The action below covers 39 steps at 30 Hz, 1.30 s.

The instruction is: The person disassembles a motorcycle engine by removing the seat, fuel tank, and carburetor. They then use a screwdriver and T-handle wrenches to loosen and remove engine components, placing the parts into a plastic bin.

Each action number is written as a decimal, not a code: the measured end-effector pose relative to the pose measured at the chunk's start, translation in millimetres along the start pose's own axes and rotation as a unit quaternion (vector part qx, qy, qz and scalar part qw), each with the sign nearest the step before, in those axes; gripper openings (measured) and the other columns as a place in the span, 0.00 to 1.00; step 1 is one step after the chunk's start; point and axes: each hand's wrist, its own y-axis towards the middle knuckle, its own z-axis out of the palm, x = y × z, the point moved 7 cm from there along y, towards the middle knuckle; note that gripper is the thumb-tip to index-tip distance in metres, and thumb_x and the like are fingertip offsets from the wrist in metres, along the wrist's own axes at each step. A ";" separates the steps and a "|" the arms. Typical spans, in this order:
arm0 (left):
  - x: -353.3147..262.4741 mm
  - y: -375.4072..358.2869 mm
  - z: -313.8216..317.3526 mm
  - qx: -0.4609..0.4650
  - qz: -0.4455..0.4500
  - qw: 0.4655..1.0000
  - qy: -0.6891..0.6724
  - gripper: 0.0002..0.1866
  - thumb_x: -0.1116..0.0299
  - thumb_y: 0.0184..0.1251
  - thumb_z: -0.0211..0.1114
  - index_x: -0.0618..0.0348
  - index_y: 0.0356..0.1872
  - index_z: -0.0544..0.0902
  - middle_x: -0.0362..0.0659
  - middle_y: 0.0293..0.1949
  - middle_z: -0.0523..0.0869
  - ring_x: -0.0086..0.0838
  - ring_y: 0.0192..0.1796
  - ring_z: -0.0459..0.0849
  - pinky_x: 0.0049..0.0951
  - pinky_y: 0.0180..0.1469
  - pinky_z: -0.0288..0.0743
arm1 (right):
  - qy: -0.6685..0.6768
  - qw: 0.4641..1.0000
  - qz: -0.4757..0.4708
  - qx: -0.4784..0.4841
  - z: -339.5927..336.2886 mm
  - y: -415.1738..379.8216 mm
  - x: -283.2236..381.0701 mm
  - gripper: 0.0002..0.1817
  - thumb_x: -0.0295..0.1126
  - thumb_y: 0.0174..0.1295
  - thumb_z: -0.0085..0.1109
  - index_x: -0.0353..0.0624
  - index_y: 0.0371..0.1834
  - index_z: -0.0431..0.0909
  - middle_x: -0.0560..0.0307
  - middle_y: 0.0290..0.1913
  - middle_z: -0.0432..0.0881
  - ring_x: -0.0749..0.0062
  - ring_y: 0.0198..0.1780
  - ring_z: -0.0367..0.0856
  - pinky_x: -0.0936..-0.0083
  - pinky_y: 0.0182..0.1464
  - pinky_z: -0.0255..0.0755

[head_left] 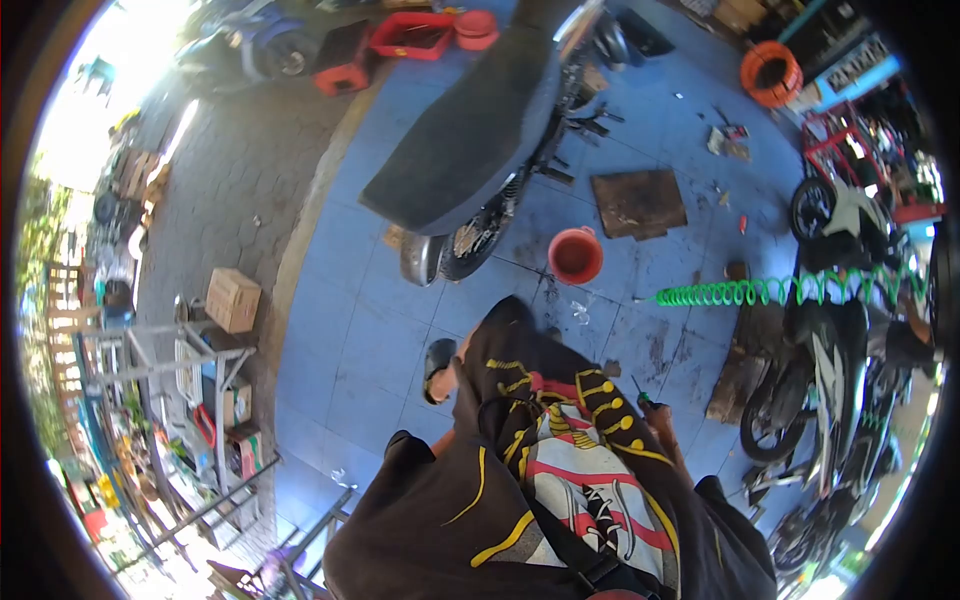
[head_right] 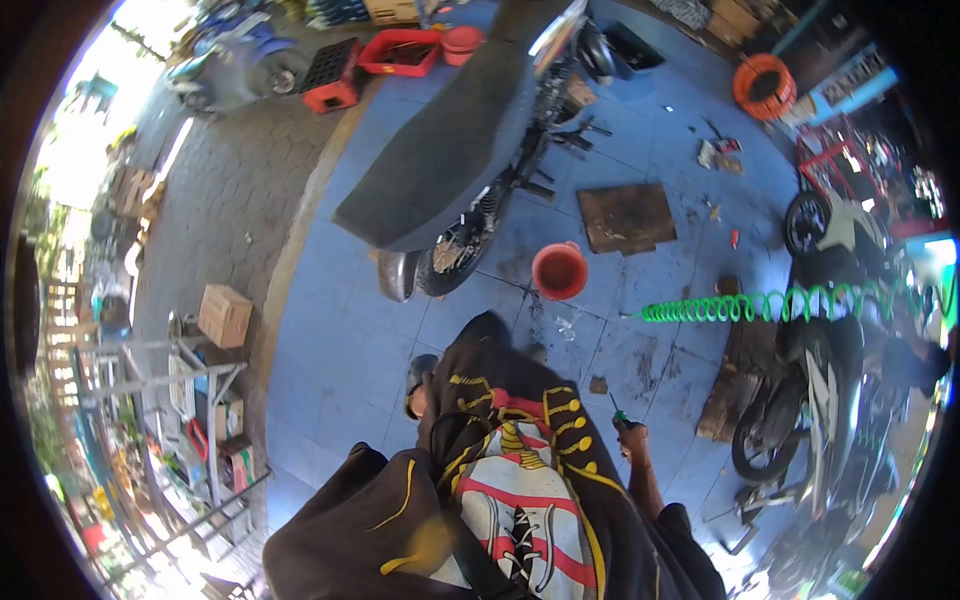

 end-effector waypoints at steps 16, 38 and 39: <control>217.6 4.2 -137.7 -0.029 -0.204 0.964 -0.168 0.25 0.51 0.61 0.62 0.67 0.43 0.85 0.59 0.39 0.88 0.50 0.45 0.87 0.44 0.49 0.79 | 0.036 0.804 -0.508 -0.308 238.4 -6.7 508.0 0.22 0.41 0.62 0.65 0.34 0.44 0.69 0.42 0.39 0.79 0.47 0.34 0.81 0.57 0.37 0.74; 118.0 397.9 -472.0 -0.001 -0.003 0.998 -0.069 0.27 0.53 0.57 0.70 0.68 0.48 0.84 0.58 0.41 0.88 0.50 0.45 0.87 0.40 0.51 0.79 | -0.035 0.863 -0.355 -0.357 385.4 -60.8 710.0 0.24 0.40 0.58 0.67 0.40 0.52 0.69 0.39 0.40 0.80 0.38 0.43 0.81 0.53 0.44 0.74; 94.8 415.2 -501.2 -0.021 0.039 0.999 -0.021 0.27 0.53 0.57 0.70 0.67 0.49 0.83 0.57 0.40 0.88 0.50 0.45 0.87 0.40 0.51 0.80 | -0.018 0.863 -0.356 -0.358 400.7 -70.5 732.3 0.25 0.40 0.58 0.67 0.39 0.52 0.69 0.39 0.40 0.81 0.38 0.43 0.81 0.53 0.44 0.74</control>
